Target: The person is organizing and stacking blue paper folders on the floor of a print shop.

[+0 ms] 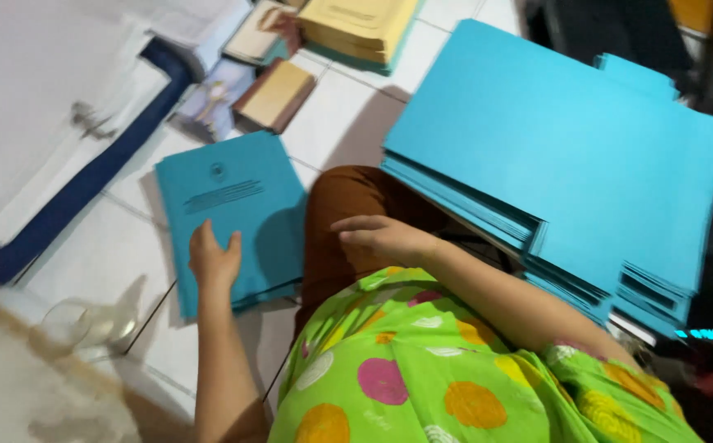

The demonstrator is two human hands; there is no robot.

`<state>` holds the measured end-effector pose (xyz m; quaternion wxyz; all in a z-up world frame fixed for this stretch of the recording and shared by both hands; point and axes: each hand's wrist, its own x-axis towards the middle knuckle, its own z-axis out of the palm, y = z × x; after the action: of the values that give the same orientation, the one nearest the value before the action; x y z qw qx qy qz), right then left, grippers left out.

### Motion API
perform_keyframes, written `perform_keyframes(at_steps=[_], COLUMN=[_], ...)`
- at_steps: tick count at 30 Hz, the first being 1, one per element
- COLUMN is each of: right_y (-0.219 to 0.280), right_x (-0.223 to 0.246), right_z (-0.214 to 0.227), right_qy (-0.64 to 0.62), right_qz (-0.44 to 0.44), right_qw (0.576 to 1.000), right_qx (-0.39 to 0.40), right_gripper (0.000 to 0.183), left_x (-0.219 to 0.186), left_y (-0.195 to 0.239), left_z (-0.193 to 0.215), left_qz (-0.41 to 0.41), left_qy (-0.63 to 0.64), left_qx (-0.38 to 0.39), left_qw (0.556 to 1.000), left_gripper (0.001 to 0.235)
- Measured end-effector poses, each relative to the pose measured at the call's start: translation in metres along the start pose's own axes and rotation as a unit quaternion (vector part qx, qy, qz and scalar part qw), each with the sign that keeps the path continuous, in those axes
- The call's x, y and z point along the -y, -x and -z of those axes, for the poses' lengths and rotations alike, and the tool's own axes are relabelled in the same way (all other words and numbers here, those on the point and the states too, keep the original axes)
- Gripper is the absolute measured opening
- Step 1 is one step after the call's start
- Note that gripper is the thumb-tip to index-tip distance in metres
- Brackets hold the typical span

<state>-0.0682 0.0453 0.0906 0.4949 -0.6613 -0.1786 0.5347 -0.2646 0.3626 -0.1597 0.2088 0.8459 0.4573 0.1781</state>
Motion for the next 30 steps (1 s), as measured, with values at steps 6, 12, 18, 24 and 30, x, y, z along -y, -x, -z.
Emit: perform_keyframes(at_steps=[6,12,18,24,30], right_y=[0.079,0.167,0.177,0.161,0.174], right_x=[-0.047,-0.105,-0.155,-0.173,-0.163], right_z=[0.107,0.192,0.267,0.274,0.235], right_qy=[-0.139,-0.019,0.357,0.4,0.367], right_qz=[0.177,0.235,0.056,-0.083,-0.118], right_qw=[0.953,0.874,0.691,0.697,0.734], right_qx=[-0.203,-0.425,-0.627,-0.59,-0.559], right_gripper=[0.05,0.048,0.064,0.082,0.086], left_x=[-0.261,-0.413,-0.514,-0.549,-0.52], left_y=[0.033,0.088,0.118,0.11,0.119], left_z=[0.019,-0.032,-0.103,-0.122,-0.09], left_qz=[-0.354,-0.551,-0.595,-0.556,-0.551], left_qy=[0.129,0.118,0.112,-0.039,-0.061], left_qx=[-0.009,0.13,0.143,0.241,0.268], left_qw=[0.926,0.816,0.783,0.794,0.788], left_gripper=[0.065,0.074,0.078,0.095,0.094])
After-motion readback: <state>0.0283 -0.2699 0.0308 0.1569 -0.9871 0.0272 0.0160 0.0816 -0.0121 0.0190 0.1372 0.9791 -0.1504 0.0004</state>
